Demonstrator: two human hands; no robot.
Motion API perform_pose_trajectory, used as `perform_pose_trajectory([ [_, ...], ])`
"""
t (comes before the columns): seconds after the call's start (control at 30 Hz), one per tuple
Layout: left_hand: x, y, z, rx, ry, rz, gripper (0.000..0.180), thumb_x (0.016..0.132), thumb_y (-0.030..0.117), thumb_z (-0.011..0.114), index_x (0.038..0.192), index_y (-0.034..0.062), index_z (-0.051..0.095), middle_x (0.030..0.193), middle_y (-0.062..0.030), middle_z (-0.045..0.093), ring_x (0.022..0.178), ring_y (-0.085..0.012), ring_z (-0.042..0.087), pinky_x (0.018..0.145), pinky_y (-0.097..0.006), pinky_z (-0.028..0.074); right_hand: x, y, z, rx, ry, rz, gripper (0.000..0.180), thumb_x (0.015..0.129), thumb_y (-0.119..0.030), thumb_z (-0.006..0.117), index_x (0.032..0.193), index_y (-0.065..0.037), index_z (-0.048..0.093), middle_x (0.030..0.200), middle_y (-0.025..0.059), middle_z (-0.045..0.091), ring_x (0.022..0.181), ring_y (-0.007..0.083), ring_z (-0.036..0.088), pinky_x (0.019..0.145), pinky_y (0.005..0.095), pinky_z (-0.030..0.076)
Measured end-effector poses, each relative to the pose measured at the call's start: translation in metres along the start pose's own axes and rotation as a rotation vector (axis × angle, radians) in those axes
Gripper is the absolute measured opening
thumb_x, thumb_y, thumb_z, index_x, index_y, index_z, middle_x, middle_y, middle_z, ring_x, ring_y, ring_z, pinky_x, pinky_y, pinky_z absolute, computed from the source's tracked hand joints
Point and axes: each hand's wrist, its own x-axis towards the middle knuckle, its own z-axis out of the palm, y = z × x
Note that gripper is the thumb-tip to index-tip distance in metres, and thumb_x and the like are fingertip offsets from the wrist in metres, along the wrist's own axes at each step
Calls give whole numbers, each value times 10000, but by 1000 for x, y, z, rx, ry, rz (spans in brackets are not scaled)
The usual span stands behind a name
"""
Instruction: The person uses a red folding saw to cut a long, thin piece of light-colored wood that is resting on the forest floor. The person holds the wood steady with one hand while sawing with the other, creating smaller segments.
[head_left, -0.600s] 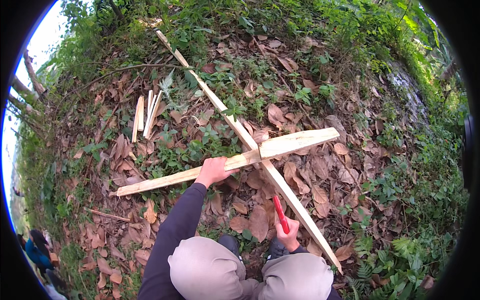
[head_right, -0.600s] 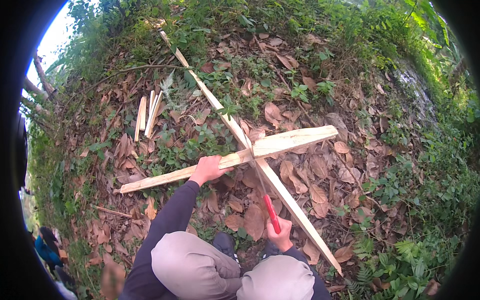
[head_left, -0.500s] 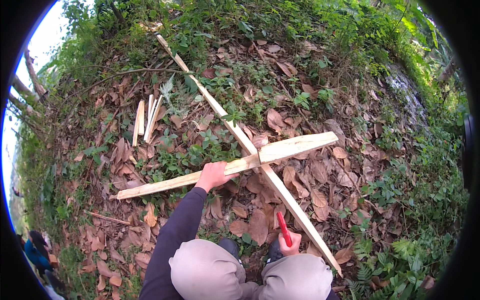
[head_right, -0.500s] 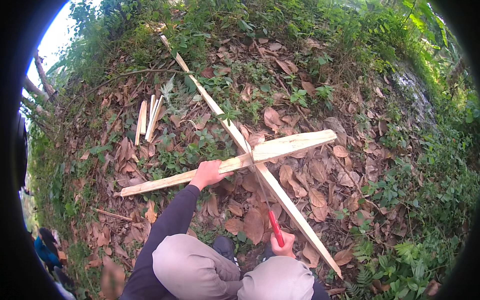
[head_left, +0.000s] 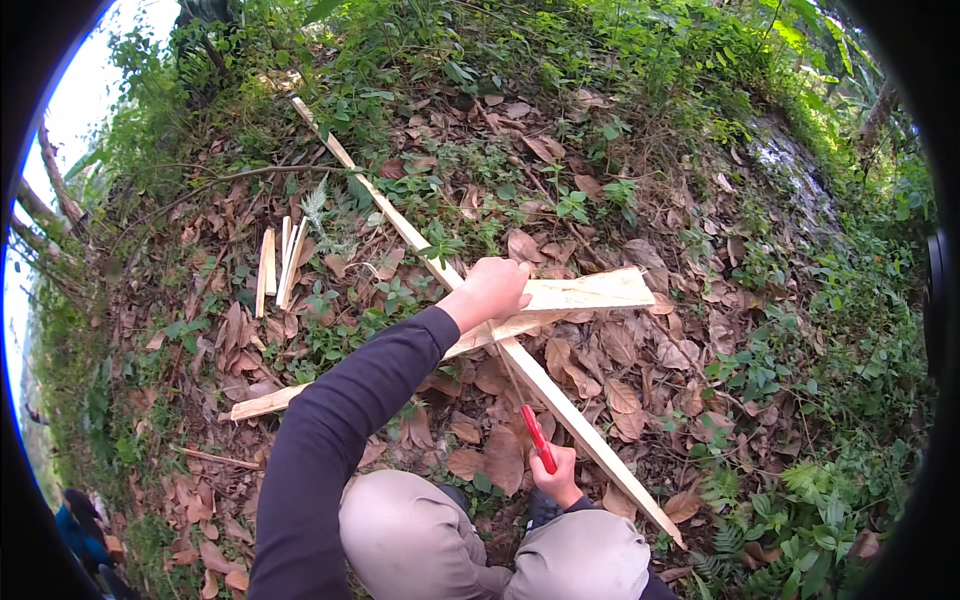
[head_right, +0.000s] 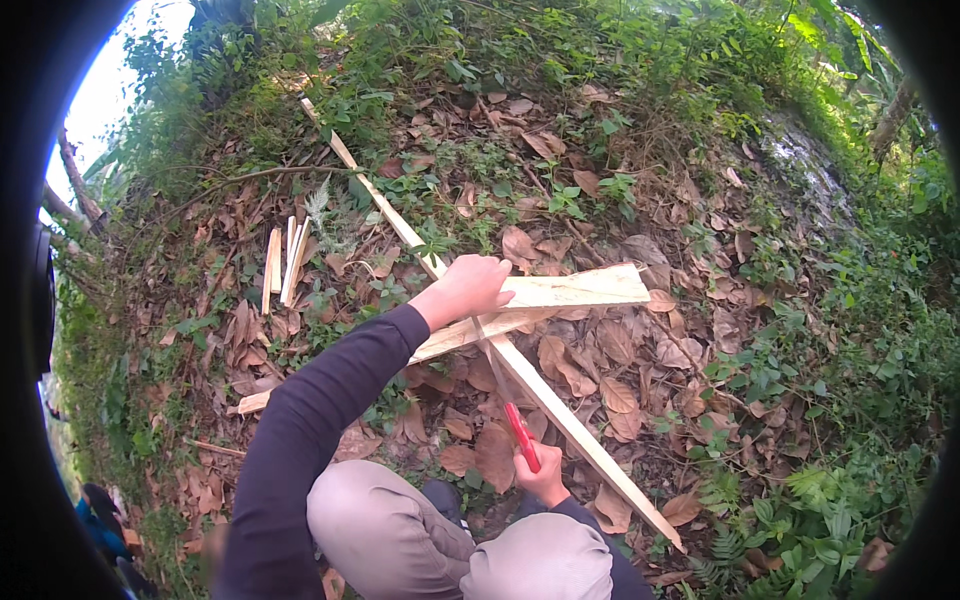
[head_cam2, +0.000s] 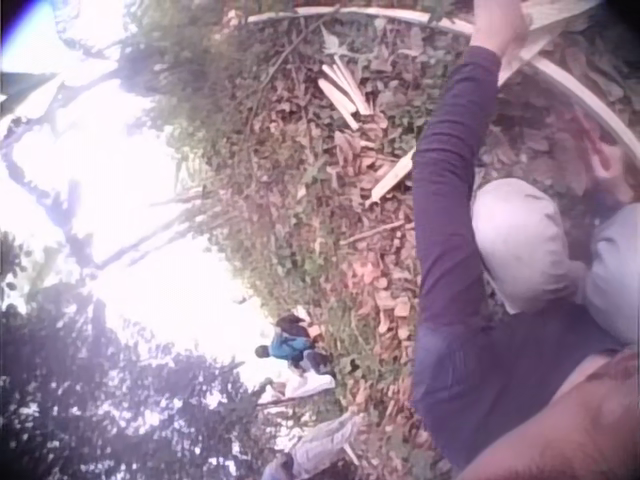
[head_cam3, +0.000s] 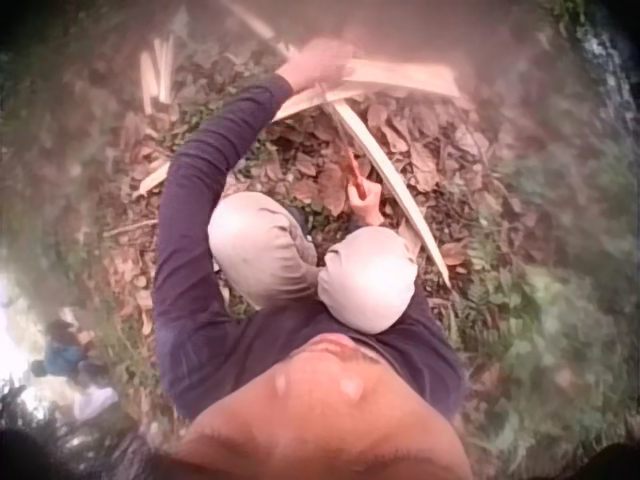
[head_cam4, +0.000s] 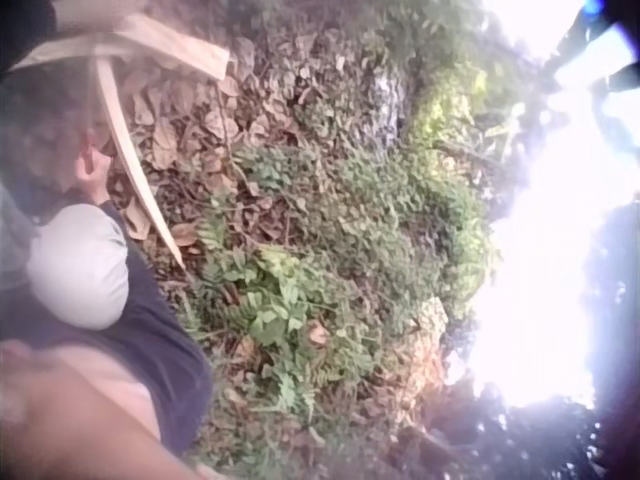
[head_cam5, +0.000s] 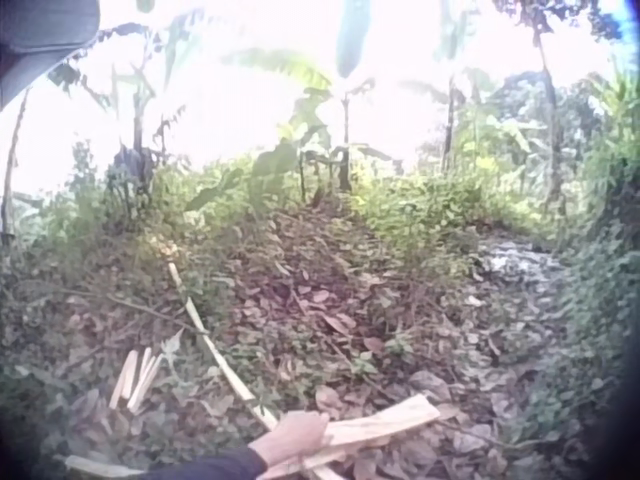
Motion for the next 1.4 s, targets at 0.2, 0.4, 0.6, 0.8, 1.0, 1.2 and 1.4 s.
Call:
perform_pose_trajectory([
  [0.2, 66, -5, 64, 314, 88, 136, 777, 758, 649, 743, 1146, -6, 585, 1033, -125, 674, 1027, -283, 670, 831, -396, 564, 8, -10, 0, 20, -21, -13, 119, 788, -69, 633, 705, 4, 589, 559, 150, 513, 466, 284, 555, 502, 367, 436],
  [0.4, 42, -42, 7, 363, 461, 200, 644, 672, 515, 842, 1009, 27, 592, 933, -48, 593, 972, -226, 591, 668, -323, 578, 11, -5, 8, 33, -17, -1, 172, 804, -64, 638, 675, 4, 548, 518, 125, 459, 427, 216, 512, 474, 361, 397],
  [0.6, -83, -132, -54, 435, 638, -94, 652, 759, 564, 755, 1079, 33, 556, 959, -74, 590, 944, -255, 594, 660, -335, 569, 10, 17, 12, 33, 2, -75, 150, 825, -25, 605, 698, 11, 532, 509, 107, 409, 431, 164, 435, 465, 357, 339],
  [0.8, -242, -239, 2, 258, 562, -725, 874, 815, 627, 717, 1364, -11, 481, 1171, -152, 608, 1120, -324, 584, 872, -413, 551, -7, 13, 22, 56, -50, -77, 152, 846, -10, 591, 718, 17, 515, 530, 64, 394, 480, 104, 390, 466, 340, 308],
  [1.0, -216, -180, 105, -21, 321, -527, 688, 912, 637, 590, 1190, 8, 584, 1126, -164, 608, 1095, -329, 594, 876, -443, 508, -6, 26, 12, 0, -42, -51, 213, 856, -3, 640, 702, 0, 493, 538, 45, 388, 496, 94, 380, 479, 329, 308],
  [1.2, -182, -92, 195, -173, 276, -290, 709, 885, 701, 566, 1118, 32, 591, 1027, -151, 658, 1009, -345, 639, 859, -456, 485, 7, 2, 7, -51, -52, -58, 165, 823, -22, 662, 714, -11, 540, 547, 63, 408, 465, 145, 413, 485, 327, 351],
  [1.4, -164, -85, 189, -304, 343, -338, 607, 815, 587, 737, 1005, 47, 537, 895, -173, 696, 866, -373, 697, 741, -478, 544, 6, -8, -5, 2, -16, -18, 255, 847, -71, 658, 655, -27, 496, 522, 21, 373, 464, 95, 380, 466, 317, 313],
])
